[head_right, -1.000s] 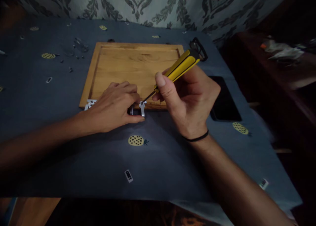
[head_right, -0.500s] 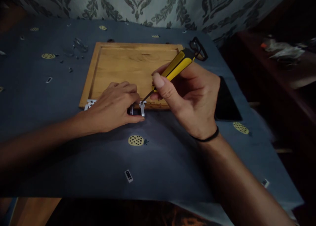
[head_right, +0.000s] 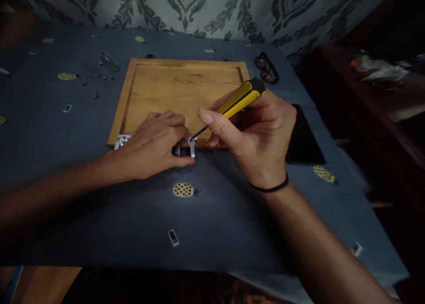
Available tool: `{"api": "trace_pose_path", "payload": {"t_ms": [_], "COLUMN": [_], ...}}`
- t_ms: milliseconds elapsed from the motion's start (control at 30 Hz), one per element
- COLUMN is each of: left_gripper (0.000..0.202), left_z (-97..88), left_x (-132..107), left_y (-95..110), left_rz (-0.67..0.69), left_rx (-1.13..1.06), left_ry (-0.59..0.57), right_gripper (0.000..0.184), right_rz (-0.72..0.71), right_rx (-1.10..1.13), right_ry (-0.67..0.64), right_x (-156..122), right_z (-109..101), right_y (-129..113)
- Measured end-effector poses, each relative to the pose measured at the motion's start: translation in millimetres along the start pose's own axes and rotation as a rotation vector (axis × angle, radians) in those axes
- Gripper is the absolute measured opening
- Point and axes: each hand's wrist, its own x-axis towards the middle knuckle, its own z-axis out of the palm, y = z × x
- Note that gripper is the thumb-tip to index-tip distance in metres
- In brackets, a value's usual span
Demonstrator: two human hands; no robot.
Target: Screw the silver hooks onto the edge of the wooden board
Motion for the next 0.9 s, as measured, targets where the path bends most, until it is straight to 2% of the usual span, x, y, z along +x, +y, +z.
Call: {"api": "trace_pose_path", "payload": {"t_ms": [133, 267, 367, 433, 633, 800, 900], "left_gripper": [0.033, 0.032, 0.031, 0.030, 0.031, 0.030, 0.030], "left_z": [-1.6, -1.7, -1.3, -1.1, -1.1, 1.9, 2.9], "left_x": [0.3, 0.7, 1.0, 1.0, -0.3, -1.5, -1.4], "left_y": [0.4, 0.8, 1.4, 1.8, 1.9, -0.9, -1.4], "left_rz": [0.000, 0.001, -0.008, -0.013, -0.011, 0.010, 0.012], "left_rx": [0.003, -0.001, -0.007, -0.008, -0.007, -0.008, -0.016], "left_ry": [-0.012, -0.012, -0.013, -0.015, -0.019, 0.012, 0.018], "right_gripper": [0.023, 0.019, 0.013, 0.007, 0.024, 0.020, 0.018], "right_rz": [0.003, -0.019, -0.028, -0.062, -0.160, -0.131, -0.136], "right_rx": [0.011, 0.121, 0.083, 0.034, -0.035, -0.015, -0.026], "right_ry": [-0.009, -0.139, -0.170, -0.141, -0.007, 0.204, 0.199], "right_x": [-0.1, 3.3, 3.8, 3.3, -0.5, -4.1, -3.7], "right_z": [-2.1, -7.4, -8.5, -7.6, 0.6, 4.9, 2.5], "right_y": [5.1, 8.0, 5.3, 4.2, 8.9, 5.4, 2.5]}}
